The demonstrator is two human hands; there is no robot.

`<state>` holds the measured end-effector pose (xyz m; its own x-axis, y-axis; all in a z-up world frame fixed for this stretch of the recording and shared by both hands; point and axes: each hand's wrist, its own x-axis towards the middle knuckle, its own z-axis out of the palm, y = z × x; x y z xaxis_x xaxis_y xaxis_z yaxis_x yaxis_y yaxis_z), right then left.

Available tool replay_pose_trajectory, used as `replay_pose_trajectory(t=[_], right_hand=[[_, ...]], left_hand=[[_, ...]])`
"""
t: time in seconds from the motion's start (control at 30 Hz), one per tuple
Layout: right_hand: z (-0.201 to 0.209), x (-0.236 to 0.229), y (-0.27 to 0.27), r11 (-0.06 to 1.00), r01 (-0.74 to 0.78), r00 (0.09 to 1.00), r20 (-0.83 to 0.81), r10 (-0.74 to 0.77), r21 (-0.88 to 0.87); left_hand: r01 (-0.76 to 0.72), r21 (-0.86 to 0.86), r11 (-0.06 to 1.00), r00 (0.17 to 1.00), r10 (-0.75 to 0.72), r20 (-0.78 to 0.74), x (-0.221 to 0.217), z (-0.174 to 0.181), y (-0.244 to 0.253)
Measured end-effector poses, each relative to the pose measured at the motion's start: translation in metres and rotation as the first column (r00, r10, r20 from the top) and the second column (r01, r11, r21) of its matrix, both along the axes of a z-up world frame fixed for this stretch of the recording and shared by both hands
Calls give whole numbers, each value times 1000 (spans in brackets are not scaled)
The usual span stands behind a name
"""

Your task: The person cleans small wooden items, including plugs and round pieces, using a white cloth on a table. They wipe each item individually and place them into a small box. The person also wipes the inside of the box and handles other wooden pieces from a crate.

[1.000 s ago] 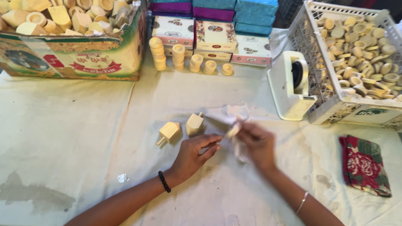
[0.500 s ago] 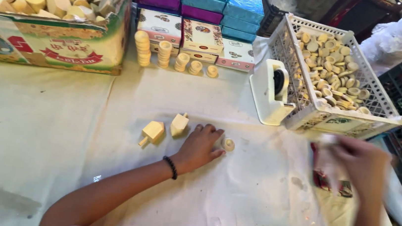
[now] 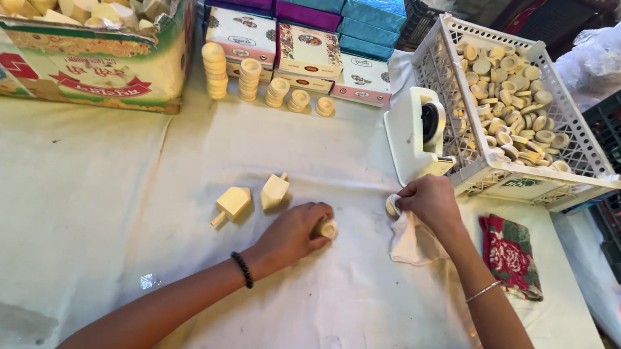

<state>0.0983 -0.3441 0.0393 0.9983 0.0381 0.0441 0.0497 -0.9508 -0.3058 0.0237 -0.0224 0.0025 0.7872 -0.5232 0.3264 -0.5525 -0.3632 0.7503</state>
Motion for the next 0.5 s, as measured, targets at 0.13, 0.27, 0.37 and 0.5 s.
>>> replay_pose_trajectory(t=[0.13,0.27,0.37,0.5], right_hand=[[3,-2,5,1000,16,1000,2,-16,1],[15,-4,-12,997,44,999,8,-45,62],[55,-22,-21,911,-5,988,145,-60,412],[46,-49,30,627,-245,937,347,-42,740]], left_hand=[[-73,-153,985,973,37,-228,-4,0,16],[-185,-193,964,908,93,-408,-2,-14,19],[-249,-291,924,879,89,-469,4,-30,18],[-253,-440,861,869,3,-494,13,-48,12]])
